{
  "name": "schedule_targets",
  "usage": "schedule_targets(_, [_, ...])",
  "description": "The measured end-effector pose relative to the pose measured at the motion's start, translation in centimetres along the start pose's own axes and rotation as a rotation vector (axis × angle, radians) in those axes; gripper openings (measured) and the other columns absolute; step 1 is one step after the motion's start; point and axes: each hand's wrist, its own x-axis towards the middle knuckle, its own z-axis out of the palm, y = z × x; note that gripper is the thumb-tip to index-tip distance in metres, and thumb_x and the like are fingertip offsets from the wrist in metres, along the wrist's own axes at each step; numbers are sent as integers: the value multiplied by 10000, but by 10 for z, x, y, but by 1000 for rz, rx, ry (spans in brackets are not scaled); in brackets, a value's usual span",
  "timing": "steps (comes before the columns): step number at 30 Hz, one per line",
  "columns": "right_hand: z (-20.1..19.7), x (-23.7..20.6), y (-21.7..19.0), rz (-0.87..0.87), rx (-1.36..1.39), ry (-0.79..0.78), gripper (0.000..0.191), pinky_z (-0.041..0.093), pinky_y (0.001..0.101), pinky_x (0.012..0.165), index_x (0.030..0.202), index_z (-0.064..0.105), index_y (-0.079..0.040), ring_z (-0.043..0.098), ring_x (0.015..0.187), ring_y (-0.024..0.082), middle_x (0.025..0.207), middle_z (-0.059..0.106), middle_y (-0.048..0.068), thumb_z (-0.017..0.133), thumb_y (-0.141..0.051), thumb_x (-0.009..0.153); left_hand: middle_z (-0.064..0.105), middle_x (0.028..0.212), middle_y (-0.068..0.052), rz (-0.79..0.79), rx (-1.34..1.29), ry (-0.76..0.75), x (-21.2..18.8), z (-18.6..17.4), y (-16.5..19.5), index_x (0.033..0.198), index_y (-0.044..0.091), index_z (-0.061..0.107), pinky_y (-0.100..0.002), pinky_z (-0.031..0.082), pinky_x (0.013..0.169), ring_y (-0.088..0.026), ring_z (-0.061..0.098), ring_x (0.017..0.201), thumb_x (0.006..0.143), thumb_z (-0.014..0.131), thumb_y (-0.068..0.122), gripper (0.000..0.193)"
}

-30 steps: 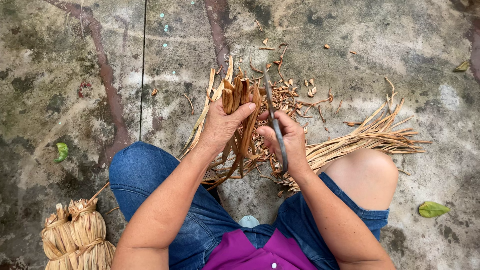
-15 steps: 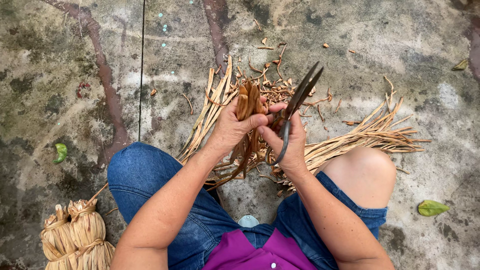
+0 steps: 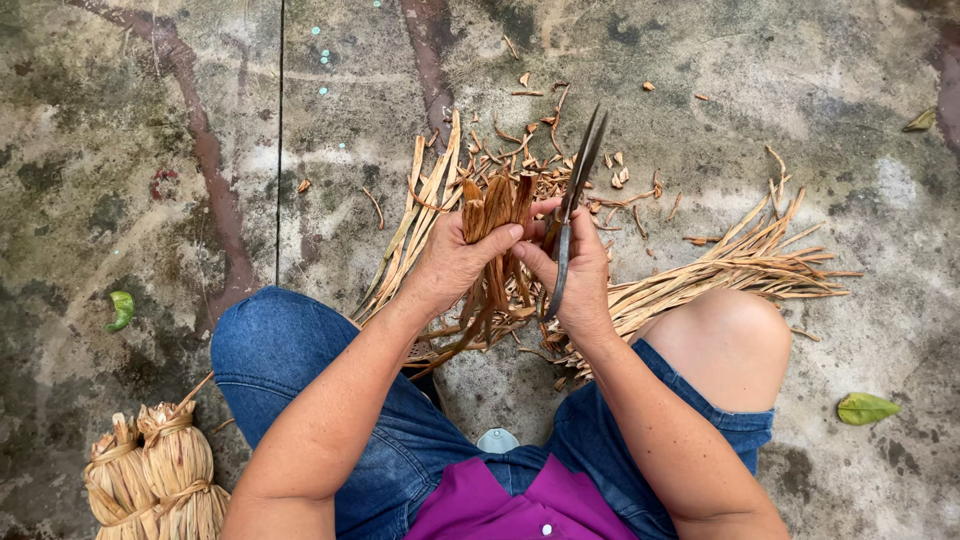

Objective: The person sits on a concrete floor and trims dried palm leaves with scissors, cutting off darkened tips and edges one bundle at a time. Trimmed waste accumulates in a pile on the ground while the cleaned leaves are set aside with other processed bundles.

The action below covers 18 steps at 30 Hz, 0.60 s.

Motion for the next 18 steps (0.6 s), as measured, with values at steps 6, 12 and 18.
schedule_targets(6, [2, -6, 2, -43, 92, 26, 441, 559, 234, 827, 1306, 521, -84, 639, 927, 78, 1065, 665, 19, 736, 47, 944, 758, 1064, -34, 123, 121, 112, 2, 2, 0, 1197, 13, 699, -270, 589, 868, -91, 693, 976, 959, 746, 140, 274])
schedule_targets(12, [0, -9, 3, -109, 31, 55, 459, 531, 216, 836, 1325, 514, -84, 620, 944, 73, 1083, 640, 15, 738, 56, 950, 747, 1014, 3, 113, 91, 81, 2, 0, 1, 1133, 26, 715, -258, 590, 839, -71, 683, 937, 940, 784, 128, 229])
schedule_targets(18, [-3, -7, 8, -97, 5, 60, 486, 506, 208, 790, 1338, 521, -89, 574, 901, 61, 1027, 595, -1, 758, 63, 941, 758, 1018, 3, 141, 212, 233, 0, 5, 4, 1125, 47, 707, -244, 587, 819, -61, 696, 926, 897, 808, 151, 271])
